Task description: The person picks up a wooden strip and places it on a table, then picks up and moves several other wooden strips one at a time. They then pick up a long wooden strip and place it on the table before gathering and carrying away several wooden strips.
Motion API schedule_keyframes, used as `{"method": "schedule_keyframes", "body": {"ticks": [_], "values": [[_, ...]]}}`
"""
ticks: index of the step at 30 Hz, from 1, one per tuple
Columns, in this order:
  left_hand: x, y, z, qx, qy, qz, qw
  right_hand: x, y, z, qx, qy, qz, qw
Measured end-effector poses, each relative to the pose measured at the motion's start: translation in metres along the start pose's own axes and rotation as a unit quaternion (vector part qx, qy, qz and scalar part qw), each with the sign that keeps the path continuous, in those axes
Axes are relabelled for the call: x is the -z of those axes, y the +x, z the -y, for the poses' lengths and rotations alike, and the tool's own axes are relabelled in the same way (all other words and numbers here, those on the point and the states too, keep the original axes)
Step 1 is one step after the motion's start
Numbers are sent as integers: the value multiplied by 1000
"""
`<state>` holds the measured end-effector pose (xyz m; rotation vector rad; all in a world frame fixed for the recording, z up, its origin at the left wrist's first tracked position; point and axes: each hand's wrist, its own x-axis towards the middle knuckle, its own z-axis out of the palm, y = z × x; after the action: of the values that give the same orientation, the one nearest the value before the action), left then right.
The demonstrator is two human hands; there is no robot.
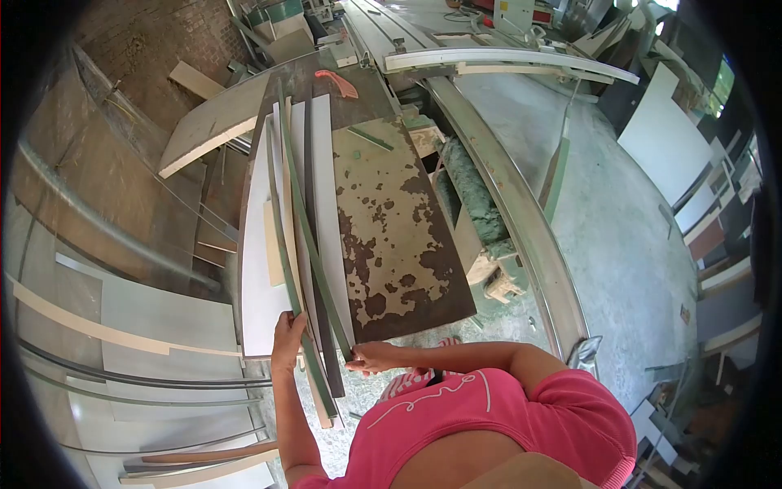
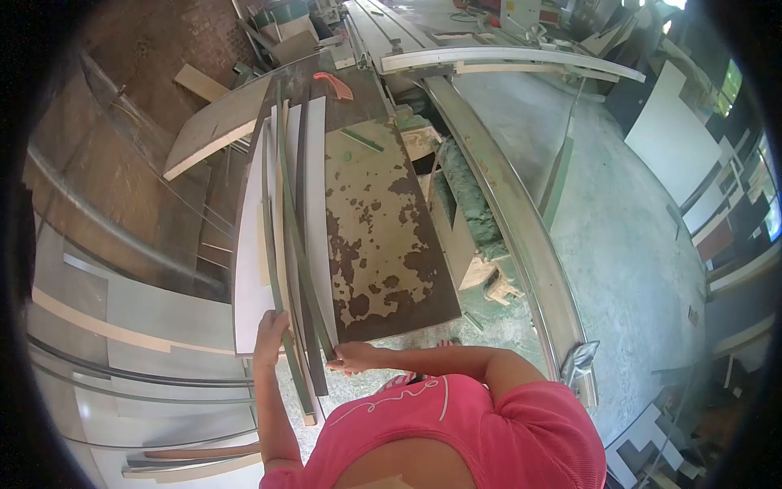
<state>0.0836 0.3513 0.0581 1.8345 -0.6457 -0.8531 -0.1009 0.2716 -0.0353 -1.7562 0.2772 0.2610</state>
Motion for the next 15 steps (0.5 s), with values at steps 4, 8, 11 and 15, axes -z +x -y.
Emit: {"method": "schedule_keyframes", "body": {"ticks": [4,8,11,15], "values": [[-15,-11,-33,21,-147,55,987,-3,-2,-5,-1,-55,-13,998],[-19,-8,-44,38,-275,86,957,-4,-10,-8,59,-110,-36,992],[-27,-10,-59,24,-289,75,954,0,-26,-1,39,-123,-60,990],[-42,-9,-76,26,-322,87,942,24,-62,29,23,-86,-62,994]]}}
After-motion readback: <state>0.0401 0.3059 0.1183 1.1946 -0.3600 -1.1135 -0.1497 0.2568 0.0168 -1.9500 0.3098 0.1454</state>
